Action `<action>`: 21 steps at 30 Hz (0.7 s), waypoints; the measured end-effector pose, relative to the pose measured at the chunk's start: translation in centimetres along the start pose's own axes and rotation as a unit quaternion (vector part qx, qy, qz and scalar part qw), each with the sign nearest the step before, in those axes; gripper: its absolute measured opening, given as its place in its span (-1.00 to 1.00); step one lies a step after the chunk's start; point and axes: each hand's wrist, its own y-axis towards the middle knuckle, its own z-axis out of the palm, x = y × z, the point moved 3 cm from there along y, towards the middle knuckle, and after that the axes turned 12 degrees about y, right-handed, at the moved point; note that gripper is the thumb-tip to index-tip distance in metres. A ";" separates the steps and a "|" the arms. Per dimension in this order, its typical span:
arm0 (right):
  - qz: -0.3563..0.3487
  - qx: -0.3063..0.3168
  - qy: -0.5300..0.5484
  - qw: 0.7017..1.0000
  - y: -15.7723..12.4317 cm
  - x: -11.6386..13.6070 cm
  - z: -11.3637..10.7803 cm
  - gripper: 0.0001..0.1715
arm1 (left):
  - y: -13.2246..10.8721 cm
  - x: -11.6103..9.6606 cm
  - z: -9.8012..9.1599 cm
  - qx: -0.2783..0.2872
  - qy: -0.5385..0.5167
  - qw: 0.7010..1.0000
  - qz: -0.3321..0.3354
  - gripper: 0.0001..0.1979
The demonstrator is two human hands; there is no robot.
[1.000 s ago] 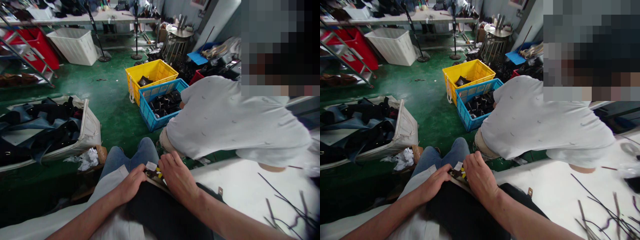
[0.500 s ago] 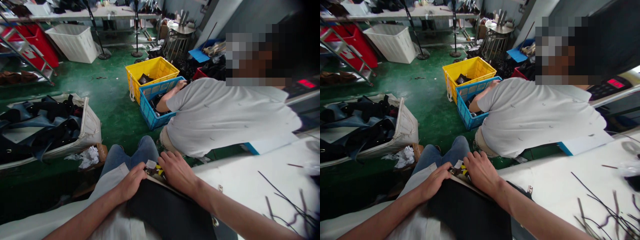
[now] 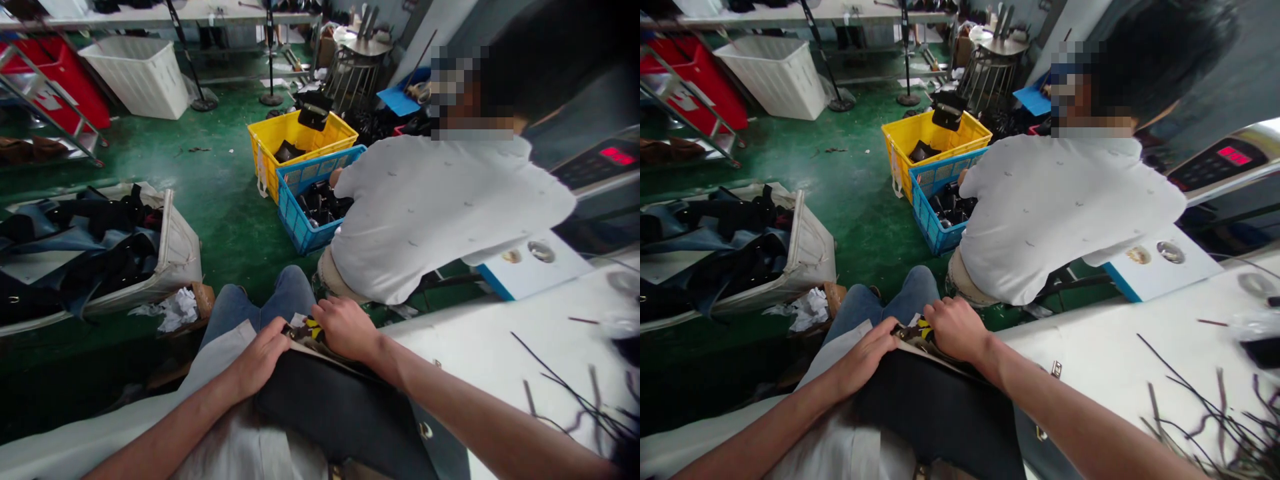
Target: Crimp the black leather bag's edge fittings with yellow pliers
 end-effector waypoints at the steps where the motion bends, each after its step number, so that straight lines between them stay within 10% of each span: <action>1: 0.002 -0.003 0.001 1.000 -0.1 0.0 0.1 -0.92 | -0.2 -0.2 -0.1 -0.002 0.004 1.000 -0.006 -0.86; 10: -0.222 -0.116 -0.101 0.963 1.6 -0.6 -3.1 -0.77 | -0.6 -2.6 -1.4 0.037 0.037 0.998 0.027 -0.81; 21: -0.554 -0.120 -0.232 0.790 5.3 2.0 -8.4 -0.76 | -1.4 -2.5 -0.3 0.127 0.044 0.990 0.032 -0.85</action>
